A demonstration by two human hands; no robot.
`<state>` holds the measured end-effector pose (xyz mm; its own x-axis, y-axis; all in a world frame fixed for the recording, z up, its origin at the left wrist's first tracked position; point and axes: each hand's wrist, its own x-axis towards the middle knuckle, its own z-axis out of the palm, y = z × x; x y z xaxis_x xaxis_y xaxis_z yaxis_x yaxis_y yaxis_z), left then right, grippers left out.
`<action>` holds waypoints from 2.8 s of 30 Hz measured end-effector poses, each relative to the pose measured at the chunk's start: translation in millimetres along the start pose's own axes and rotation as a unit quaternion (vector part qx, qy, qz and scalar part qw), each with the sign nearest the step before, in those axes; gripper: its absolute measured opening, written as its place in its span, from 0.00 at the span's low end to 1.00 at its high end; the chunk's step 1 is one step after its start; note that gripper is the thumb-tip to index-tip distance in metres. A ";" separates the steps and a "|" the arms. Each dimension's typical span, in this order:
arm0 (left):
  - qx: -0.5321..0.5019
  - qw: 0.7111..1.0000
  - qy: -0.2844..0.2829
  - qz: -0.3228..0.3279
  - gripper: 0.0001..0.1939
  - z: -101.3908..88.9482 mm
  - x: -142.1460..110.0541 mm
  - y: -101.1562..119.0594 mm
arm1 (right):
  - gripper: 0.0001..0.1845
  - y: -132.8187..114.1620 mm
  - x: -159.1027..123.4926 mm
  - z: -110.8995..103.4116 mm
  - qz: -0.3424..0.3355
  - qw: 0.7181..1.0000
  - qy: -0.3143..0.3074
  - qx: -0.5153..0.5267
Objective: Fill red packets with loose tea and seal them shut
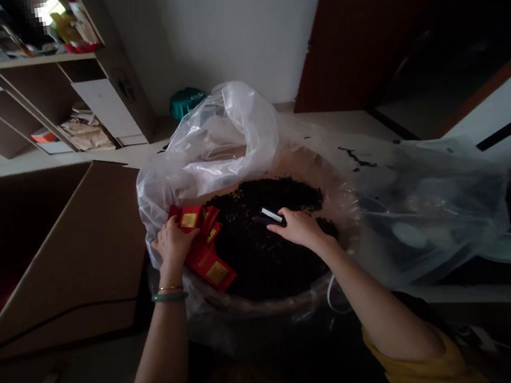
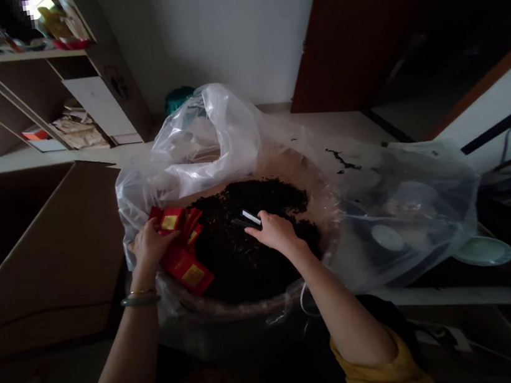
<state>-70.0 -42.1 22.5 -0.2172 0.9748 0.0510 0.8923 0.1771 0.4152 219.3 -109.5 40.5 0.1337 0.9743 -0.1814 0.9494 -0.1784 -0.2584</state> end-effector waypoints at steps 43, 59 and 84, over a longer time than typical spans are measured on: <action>-0.396 0.891 -0.127 0.180 0.15 32.9 -95.8 53.4 | 0.17 -29.6 -21.0 17.0 -0.361 0.857 0.341 0.140; -0.292 0.928 -0.093 0.213 0.14 29.3 -102.2 32.6 | 0.04 -35.2 -24.0 17.8 -0.372 0.855 0.316 0.178; -0.351 0.916 -0.097 0.170 0.16 25.9 -102.5 31.8 | 0.12 -44.4 -29.1 30.5 -0.370 0.846 0.333 0.189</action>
<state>-9.2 -132.8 7.0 0.1605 0.9752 0.1523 0.4071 -0.2060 0.8899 164.6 -134.2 28.3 -0.2073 0.6776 0.7056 0.7019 0.6055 -0.3751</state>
